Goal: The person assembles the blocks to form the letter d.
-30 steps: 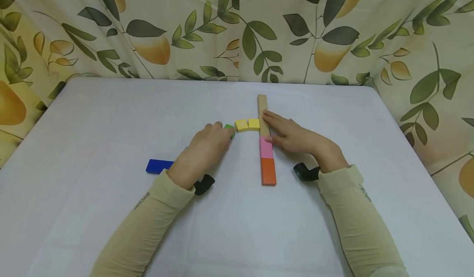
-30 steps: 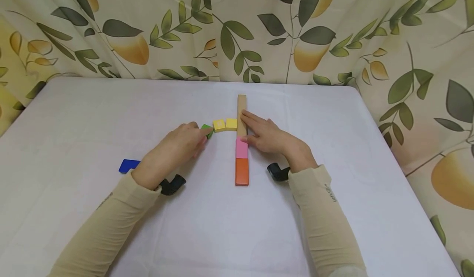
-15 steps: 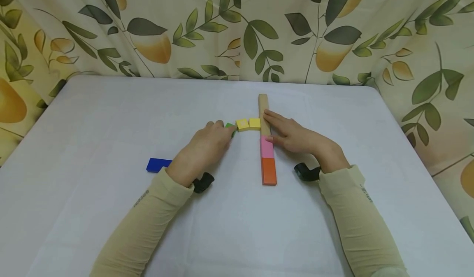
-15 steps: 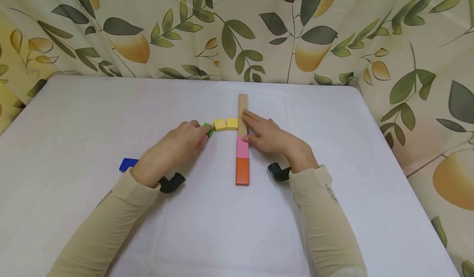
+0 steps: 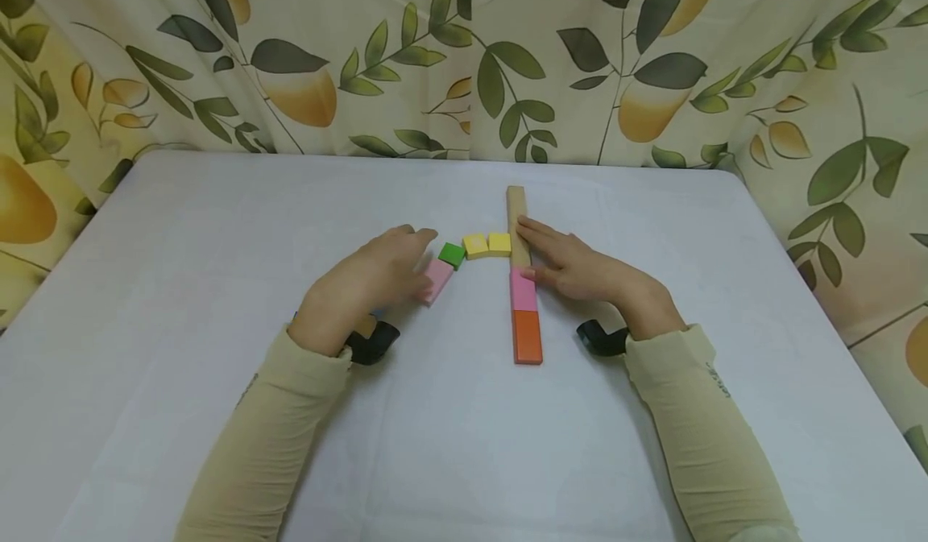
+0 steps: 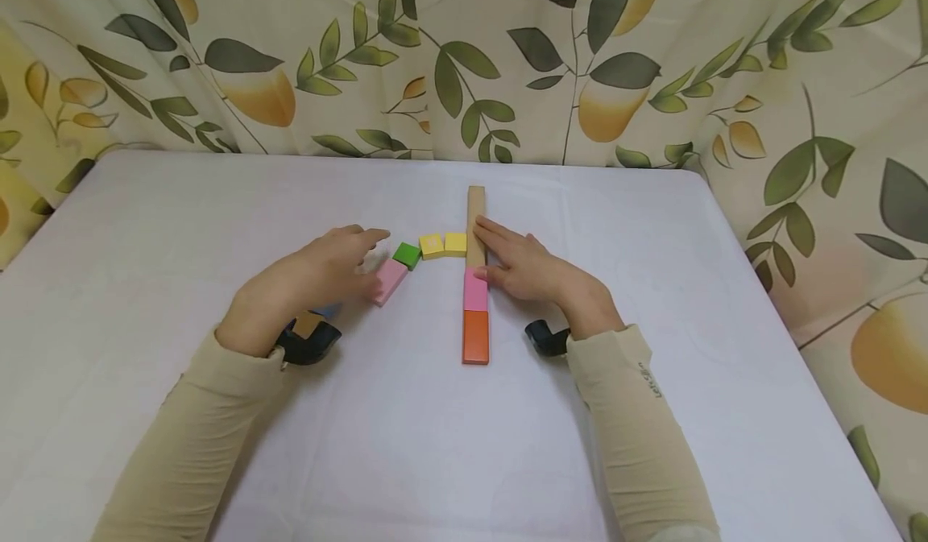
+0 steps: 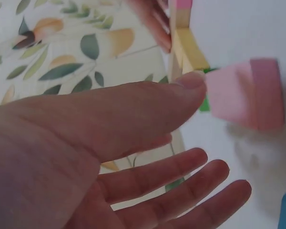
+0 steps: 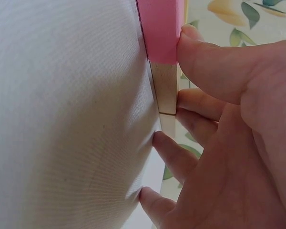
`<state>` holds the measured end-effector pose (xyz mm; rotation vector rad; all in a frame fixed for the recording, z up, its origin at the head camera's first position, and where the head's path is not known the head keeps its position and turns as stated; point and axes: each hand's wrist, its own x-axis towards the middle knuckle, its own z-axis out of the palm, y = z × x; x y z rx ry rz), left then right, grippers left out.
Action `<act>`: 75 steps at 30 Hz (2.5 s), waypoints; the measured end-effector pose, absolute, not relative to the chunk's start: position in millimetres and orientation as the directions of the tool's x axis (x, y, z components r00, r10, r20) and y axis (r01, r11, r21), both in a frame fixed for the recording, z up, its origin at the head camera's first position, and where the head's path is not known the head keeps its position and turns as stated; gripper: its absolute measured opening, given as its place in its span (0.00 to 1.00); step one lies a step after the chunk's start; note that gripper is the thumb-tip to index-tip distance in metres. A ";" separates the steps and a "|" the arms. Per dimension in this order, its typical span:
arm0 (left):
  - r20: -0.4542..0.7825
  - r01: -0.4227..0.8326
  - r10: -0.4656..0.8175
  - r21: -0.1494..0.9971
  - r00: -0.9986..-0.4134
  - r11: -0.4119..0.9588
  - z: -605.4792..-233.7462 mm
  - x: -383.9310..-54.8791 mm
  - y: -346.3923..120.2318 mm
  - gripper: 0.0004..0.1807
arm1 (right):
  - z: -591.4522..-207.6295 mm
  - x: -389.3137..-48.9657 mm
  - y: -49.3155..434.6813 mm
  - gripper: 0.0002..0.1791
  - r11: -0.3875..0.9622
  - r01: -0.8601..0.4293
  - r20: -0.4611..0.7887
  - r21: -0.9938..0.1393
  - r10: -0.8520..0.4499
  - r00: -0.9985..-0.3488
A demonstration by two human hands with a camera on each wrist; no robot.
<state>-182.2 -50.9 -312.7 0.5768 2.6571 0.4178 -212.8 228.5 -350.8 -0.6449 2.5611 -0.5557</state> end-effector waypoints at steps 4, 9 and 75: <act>-0.324 0.368 0.496 0.383 -0.805 0.847 -313.7 -180.6 -54.4 0.32 | -352.1 -212.4 230.0 0.40 0.808 -0.345 -0.311 -0.478 -0.523 -0.794; -0.394 0.333 0.484 0.393 -0.782 0.857 -316.9 -180.4 -48.5 0.28 | -353.8 -211.6 231.1 0.40 0.806 -0.344 -0.307 -0.482 -0.523 -0.795; -0.214 0.390 0.469 0.325 -0.857 0.862 -324.4 -160.9 -90.3 0.22 | -351.2 -212.4 227.2 0.40 0.810 -0.346 -0.312 -0.473 -0.521 -0.794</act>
